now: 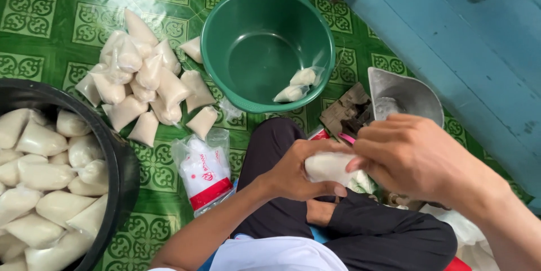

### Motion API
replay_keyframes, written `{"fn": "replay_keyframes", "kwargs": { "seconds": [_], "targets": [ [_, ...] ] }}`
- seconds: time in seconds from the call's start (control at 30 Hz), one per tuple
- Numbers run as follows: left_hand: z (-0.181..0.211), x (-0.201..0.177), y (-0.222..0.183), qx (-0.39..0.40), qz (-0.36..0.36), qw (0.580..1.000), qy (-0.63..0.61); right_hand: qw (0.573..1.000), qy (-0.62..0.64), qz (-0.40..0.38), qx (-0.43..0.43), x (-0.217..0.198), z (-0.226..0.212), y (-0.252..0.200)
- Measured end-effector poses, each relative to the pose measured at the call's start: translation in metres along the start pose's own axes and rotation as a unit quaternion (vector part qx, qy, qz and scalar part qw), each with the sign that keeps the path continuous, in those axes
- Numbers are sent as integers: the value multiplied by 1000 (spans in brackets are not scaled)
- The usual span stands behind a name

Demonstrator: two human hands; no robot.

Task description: Filling small plastic bags with white powder and tying them shut by hand.

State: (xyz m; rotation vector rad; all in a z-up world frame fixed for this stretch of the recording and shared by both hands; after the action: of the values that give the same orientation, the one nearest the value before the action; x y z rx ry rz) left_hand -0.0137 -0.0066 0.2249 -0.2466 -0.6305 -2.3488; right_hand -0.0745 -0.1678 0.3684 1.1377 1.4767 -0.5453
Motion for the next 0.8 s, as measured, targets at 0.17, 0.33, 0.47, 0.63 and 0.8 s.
{"fn": "replay_keyframes", "kwargs": {
  "seconds": [0.17, 0.33, 0.47, 0.63, 0.8],
  "targets": [
    [15, 1, 4, -89, 31, 994, 47, 988, -45, -53, 138, -4, 18, -13],
    [20, -2, 6, -123, 33, 987, 102, 957, -95, -114, 250, -11, 4, 4],
    [22, -5, 1, -122, 0, 984, 133, 977, -117, 26, 178, 20, -14, 12],
    [13, 0, -14, -37, 11, 995, 87, 972, -224, 65, 35, 63, -14, 7],
    [19, -2, -21, -32, 55, 997, 44, 966, -231, 98, -56, 71, -12, 5]
  ]
}}
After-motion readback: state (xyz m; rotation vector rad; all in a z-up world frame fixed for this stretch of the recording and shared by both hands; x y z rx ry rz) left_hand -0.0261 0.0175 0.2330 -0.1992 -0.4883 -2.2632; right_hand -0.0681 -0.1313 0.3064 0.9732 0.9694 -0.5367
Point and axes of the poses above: each hand's wrist, its own y-axis towards the middle knuckle, its own x-axis out of the palm, z = x × y, the point moved 1 cm from there along y, towards the middle knuckle, and after that the axes turned 15 degrees about z, right-handed, at the moved point
